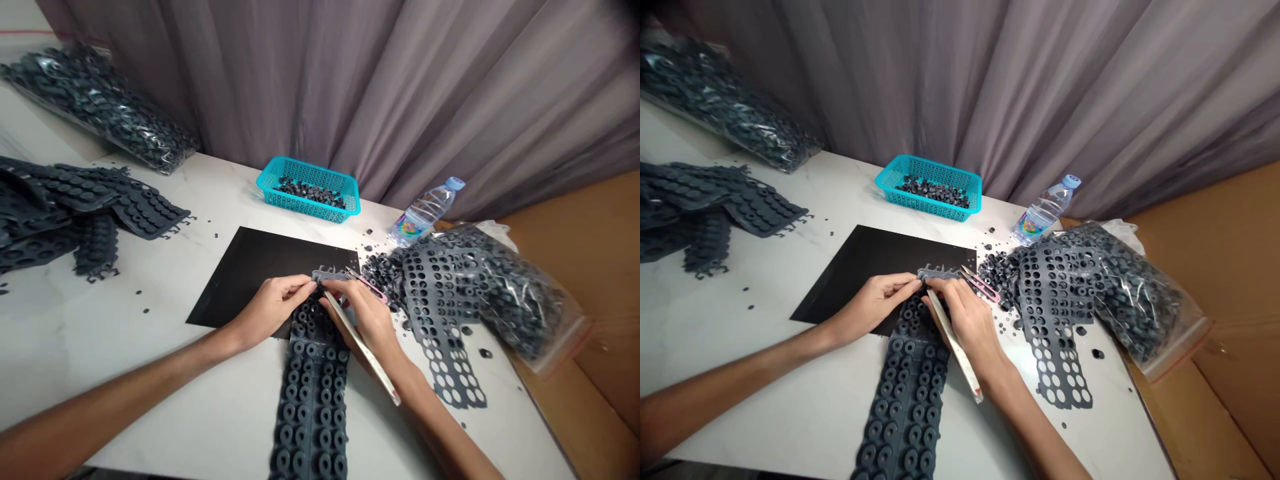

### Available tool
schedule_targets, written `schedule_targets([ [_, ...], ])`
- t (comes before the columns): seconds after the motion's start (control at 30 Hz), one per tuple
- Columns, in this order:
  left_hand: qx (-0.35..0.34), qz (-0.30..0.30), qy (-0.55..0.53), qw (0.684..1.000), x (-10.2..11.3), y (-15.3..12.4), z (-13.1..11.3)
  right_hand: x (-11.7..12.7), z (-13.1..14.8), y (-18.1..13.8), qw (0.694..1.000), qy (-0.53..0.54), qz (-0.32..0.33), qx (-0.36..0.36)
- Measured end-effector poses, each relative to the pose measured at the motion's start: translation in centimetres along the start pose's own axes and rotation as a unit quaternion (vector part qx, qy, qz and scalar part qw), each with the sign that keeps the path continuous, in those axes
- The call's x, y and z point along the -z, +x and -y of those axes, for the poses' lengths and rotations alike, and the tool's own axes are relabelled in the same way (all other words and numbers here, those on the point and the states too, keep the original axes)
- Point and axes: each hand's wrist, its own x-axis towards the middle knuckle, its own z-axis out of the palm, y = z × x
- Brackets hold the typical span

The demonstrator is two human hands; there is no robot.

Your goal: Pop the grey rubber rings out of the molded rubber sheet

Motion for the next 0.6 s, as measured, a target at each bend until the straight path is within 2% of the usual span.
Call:
schedule_targets([
  [0.27,-0.004,-0.002,0.005,1.000,-0.07,-0.17,-0.23,-0.42,0.21,-0.17,0.997,-0.065,0.024,0.017],
  [0.4,-0.004,-0.008,0.008,1.000,-0.10,-0.21,-0.08,-0.78,0.44,-0.37,0.998,-0.069,0.006,0.006],
  [0.5,0.001,-0.014,0.014,1.000,-0.09,-0.23,-0.03,-1.06,0.51,-0.52,0.997,-0.067,-0.015,-0.030],
  [0.6,0.010,-0.010,-0.011,1.000,0.08,-0.19,-0.08,-0.57,-0.11,-0.51,0.989,-0.017,-0.073,-0.126],
])
